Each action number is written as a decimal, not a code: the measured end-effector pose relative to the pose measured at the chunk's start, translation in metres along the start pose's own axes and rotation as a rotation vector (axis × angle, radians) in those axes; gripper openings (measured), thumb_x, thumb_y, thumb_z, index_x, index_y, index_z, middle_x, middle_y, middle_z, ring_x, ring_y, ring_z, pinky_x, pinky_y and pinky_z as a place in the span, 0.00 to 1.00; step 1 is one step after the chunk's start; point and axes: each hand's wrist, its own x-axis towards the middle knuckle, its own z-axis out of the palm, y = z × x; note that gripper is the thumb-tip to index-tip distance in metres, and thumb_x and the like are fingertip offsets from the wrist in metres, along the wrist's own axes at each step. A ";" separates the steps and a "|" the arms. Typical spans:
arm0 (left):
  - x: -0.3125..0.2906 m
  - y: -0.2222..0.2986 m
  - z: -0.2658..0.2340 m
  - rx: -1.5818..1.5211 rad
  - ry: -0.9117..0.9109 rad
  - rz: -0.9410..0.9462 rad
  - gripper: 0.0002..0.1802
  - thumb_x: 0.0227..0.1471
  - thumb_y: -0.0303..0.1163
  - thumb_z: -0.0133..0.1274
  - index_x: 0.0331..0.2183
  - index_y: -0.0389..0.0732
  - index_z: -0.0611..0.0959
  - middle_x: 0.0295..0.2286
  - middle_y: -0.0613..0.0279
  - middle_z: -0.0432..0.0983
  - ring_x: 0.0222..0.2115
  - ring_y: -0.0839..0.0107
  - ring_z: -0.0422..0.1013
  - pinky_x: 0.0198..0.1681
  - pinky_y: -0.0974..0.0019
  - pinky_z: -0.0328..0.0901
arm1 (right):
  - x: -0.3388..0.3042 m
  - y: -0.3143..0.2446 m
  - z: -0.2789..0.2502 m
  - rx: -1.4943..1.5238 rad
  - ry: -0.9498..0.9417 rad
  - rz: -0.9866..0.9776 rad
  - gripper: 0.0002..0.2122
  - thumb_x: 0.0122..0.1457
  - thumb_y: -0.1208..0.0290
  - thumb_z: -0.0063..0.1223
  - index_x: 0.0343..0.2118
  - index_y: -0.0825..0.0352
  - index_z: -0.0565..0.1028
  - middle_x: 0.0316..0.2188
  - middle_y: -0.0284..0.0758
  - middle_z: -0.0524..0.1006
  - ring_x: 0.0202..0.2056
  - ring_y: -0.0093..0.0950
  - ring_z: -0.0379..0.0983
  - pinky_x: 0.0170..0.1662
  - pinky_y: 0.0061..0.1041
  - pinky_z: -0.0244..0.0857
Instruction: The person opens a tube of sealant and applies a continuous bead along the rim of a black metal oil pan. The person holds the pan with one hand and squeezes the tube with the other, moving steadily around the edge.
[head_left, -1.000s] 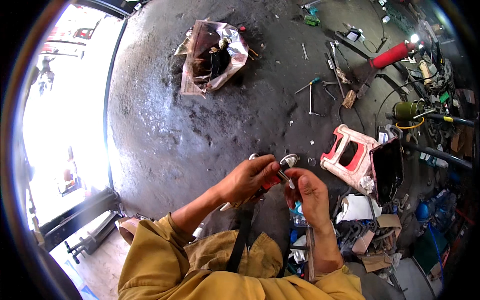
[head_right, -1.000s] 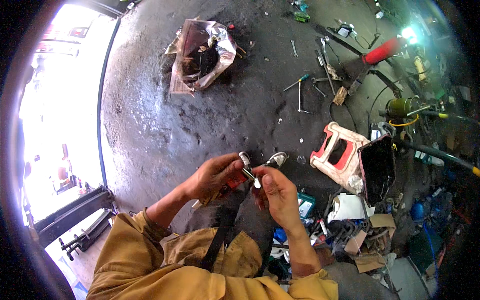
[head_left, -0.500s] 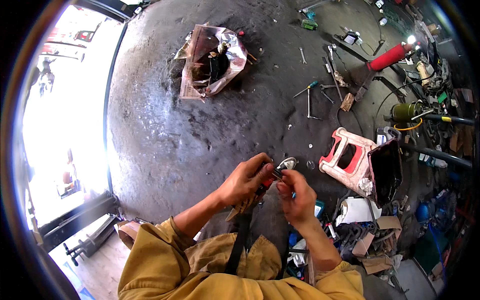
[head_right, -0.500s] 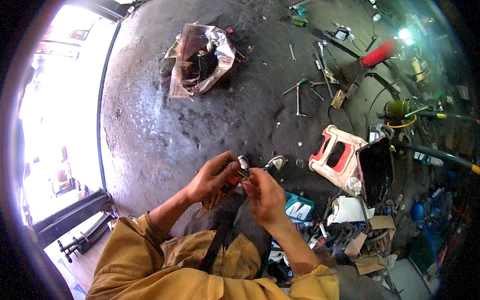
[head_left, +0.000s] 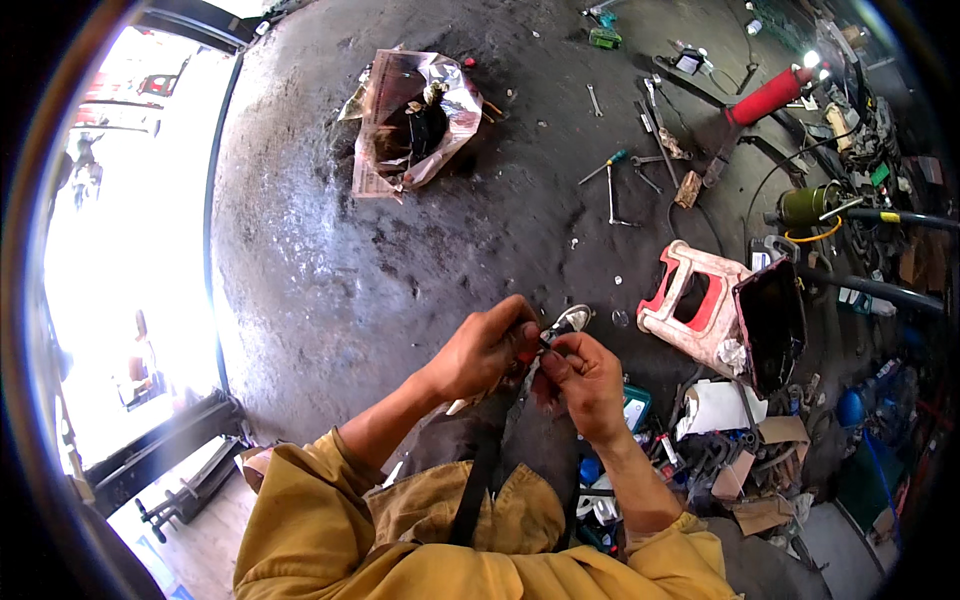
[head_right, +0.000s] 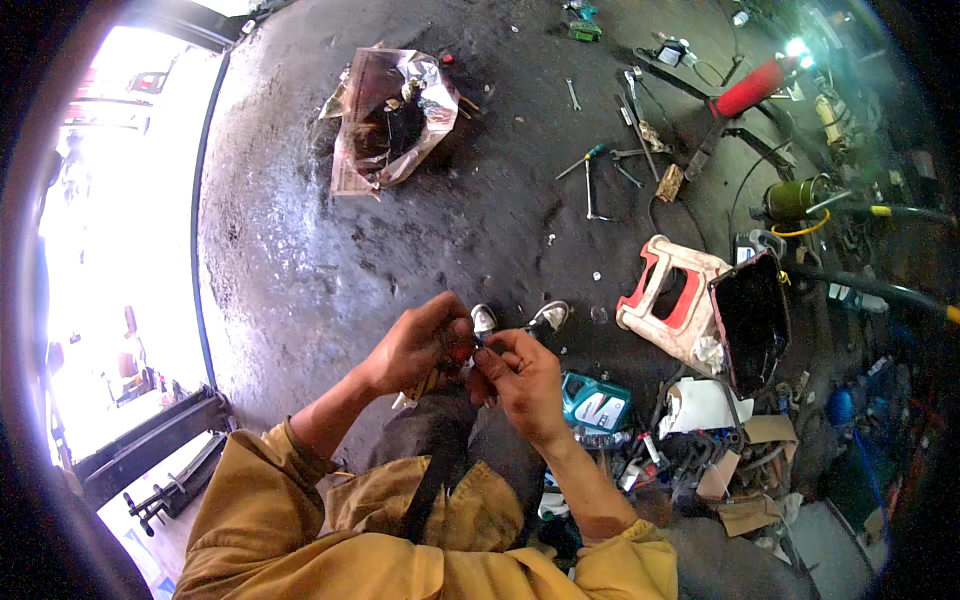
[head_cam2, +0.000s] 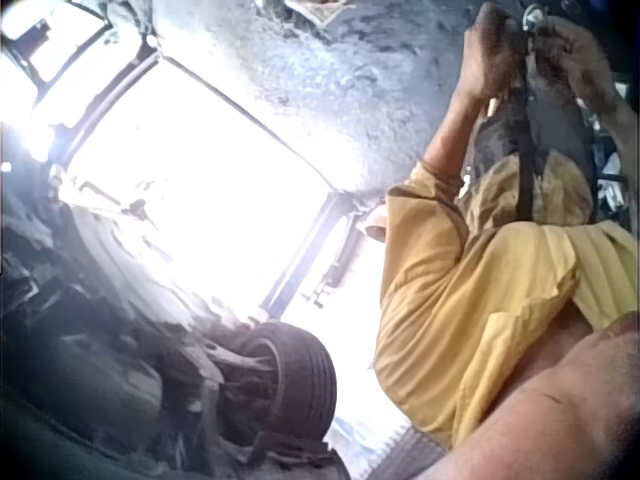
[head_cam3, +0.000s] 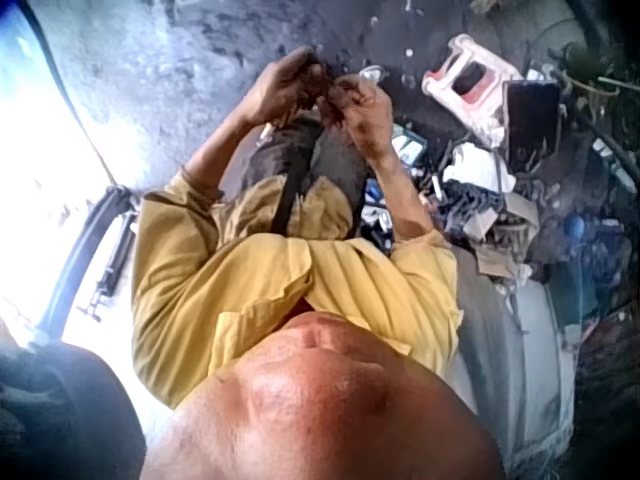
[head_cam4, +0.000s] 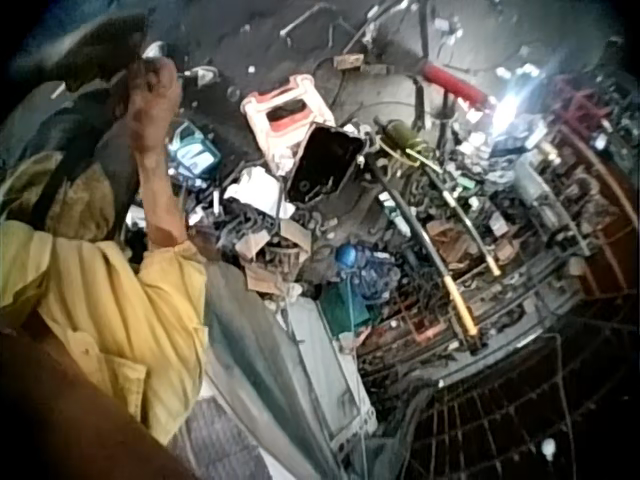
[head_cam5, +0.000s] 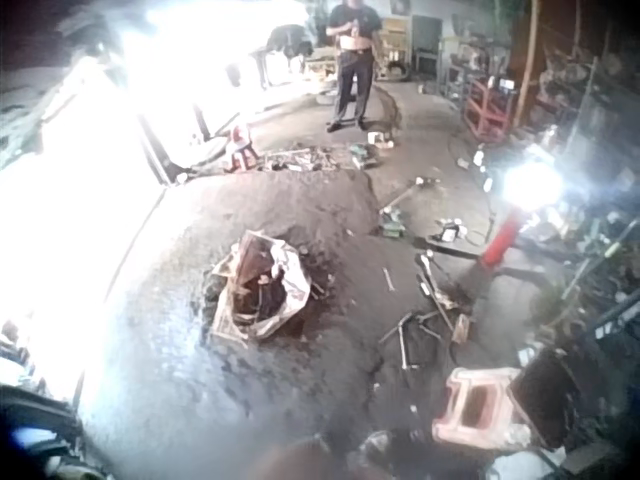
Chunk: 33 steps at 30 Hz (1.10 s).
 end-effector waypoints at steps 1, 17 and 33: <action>0.003 -0.005 0.000 0.006 0.015 0.019 0.14 0.66 0.40 0.45 0.36 0.37 0.72 0.27 0.67 0.72 0.29 0.79 0.67 0.33 0.70 0.66 | -0.001 0.005 0.004 -0.021 0.070 -0.038 0.09 0.65 0.70 0.53 0.42 0.70 0.72 0.22 0.35 0.77 0.21 0.18 0.71 0.24 0.19 0.63; 0.049 -0.010 -0.006 -0.211 -0.151 -0.211 0.21 0.64 0.48 0.48 0.32 0.37 0.75 0.22 0.63 0.72 0.20 0.75 0.70 0.22 0.69 0.66 | 0.021 0.026 -0.011 -0.453 0.299 -0.382 0.10 0.64 0.68 0.55 0.38 0.71 0.74 0.23 0.35 0.80 0.24 0.17 0.75 0.25 0.20 0.66; 0.043 0.010 -0.012 -0.095 -0.352 -0.026 0.18 0.65 0.45 0.47 0.40 0.39 0.75 0.28 0.69 0.71 0.29 0.80 0.68 0.31 0.72 0.64 | 0.005 0.008 -0.025 0.119 -0.017 -0.045 0.19 0.67 0.54 0.47 0.40 0.70 0.74 0.23 0.33 0.77 0.20 0.22 0.72 0.24 0.20 0.64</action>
